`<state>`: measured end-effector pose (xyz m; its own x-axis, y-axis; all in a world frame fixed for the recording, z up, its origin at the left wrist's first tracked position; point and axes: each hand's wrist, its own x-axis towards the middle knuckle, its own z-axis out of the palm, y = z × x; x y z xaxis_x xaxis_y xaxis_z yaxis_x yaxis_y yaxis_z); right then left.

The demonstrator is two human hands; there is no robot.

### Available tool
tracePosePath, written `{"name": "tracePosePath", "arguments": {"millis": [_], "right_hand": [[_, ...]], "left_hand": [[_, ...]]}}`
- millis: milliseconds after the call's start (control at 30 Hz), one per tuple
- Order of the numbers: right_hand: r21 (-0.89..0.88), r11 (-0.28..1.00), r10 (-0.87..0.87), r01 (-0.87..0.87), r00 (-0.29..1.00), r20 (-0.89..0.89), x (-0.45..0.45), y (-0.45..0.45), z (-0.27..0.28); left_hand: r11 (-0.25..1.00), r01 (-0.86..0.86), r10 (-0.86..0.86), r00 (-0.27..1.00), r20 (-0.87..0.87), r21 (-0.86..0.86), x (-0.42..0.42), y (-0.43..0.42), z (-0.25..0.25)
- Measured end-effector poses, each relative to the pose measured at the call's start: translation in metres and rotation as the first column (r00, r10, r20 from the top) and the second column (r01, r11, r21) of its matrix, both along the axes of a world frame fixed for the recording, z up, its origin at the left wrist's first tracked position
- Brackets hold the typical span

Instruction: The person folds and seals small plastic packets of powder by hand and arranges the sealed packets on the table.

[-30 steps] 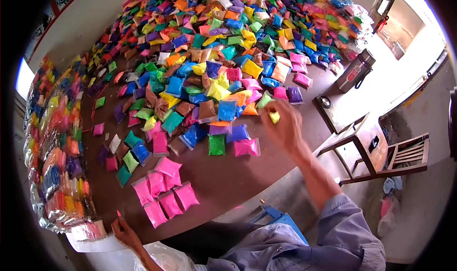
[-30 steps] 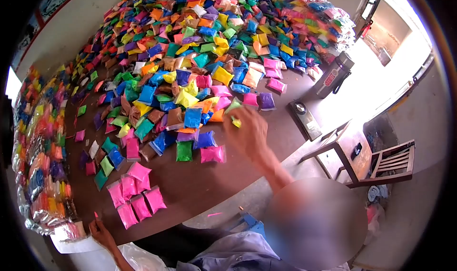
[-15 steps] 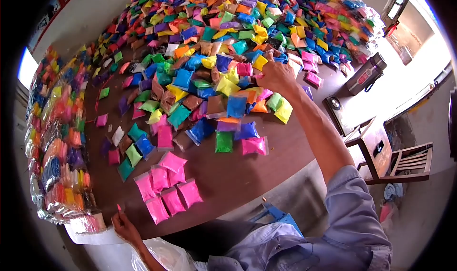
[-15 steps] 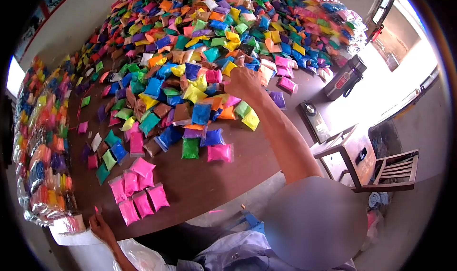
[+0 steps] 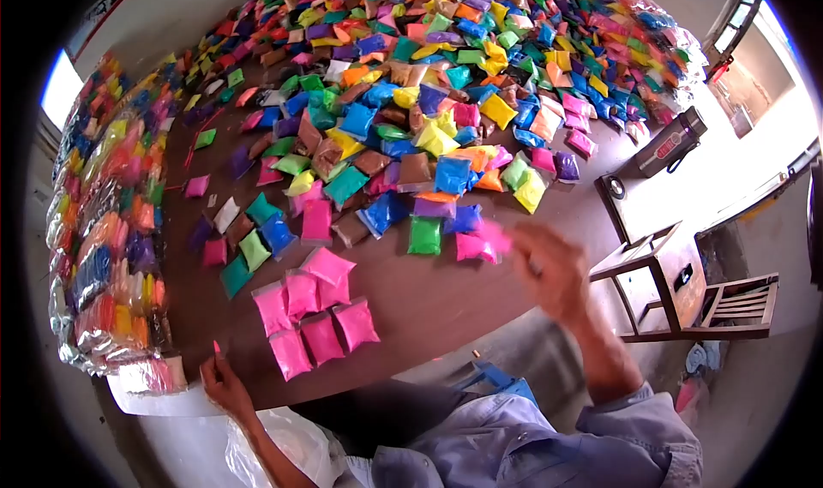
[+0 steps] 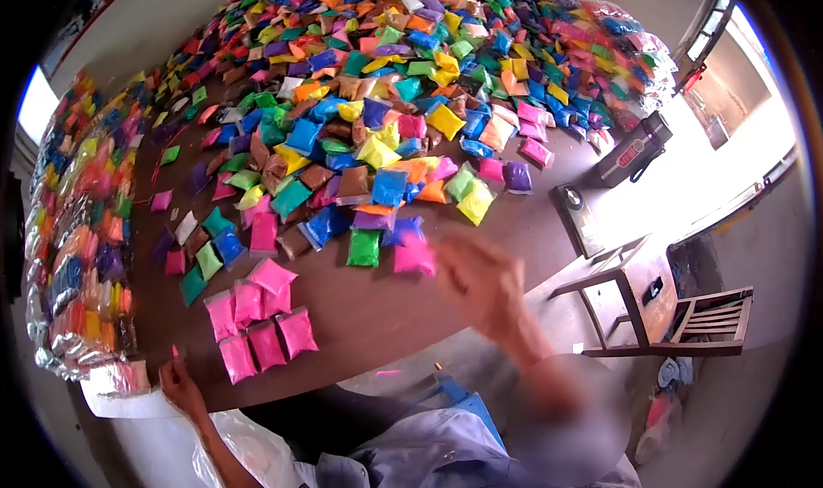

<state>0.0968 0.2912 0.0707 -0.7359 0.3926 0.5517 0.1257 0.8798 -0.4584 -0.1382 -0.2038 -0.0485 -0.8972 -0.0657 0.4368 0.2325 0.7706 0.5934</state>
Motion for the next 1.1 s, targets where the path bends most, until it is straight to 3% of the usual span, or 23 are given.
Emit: {"name": "tracePosePath", "arguments": {"millis": [100, 200, 433, 500, 733, 833, 1033, 1100], "right_hand": [[0.066, 0.988, 0.134, -0.136, 0.990, 0.032, 0.018, -0.049, -0.039], [0.071, 0.986, 0.142, -0.151, 0.983, 0.116, 0.029, -0.075, -0.061], [0.079, 0.973, 0.175, -0.216, 0.919, 0.354, 0.031, -0.094, -0.047], [-0.002, 0.965, 0.240, -0.261, 0.884, 0.401, 0.030, -0.097, -0.054], [0.026, 0.962, 0.242, -0.272, 0.893, 0.378, 0.026, -0.100, -0.063], [0.013, 0.983, 0.158, -0.185, 0.869, 0.469, 0.026, -0.114, -0.056], [0.035, 0.959, 0.239, -0.281, 0.871, 0.429, 0.025, -0.099, -0.065], [0.034, 0.973, 0.201, -0.229, 0.907, 0.369, 0.024, -0.108, -0.066]], "left_hand": [[1.000, 0.019, -0.019, 1.000, 0.000, 0.010, 0.003, 0.006, 0.007], [0.999, 0.034, -0.032, 0.999, -0.037, 0.040, 0.003, 0.008, 0.007], [1.000, 0.015, -0.014, 0.999, -0.037, 0.014, 0.009, 0.015, 0.017], [1.000, 0.019, -0.018, 0.999, -0.044, 0.022, 0.008, 0.016, 0.016], [1.000, 0.008, -0.008, 0.998, -0.060, 0.004, 0.008, 0.013, 0.012], [1.000, 0.009, -0.008, 0.999, -0.050, 0.017, 0.009, 0.014, 0.015], [0.999, 0.013, -0.010, 0.999, -0.041, 0.051, 0.010, 0.015, 0.013], [0.999, -0.004, 0.006, 0.999, -0.042, 0.054, 0.010, 0.011, 0.014]]}}
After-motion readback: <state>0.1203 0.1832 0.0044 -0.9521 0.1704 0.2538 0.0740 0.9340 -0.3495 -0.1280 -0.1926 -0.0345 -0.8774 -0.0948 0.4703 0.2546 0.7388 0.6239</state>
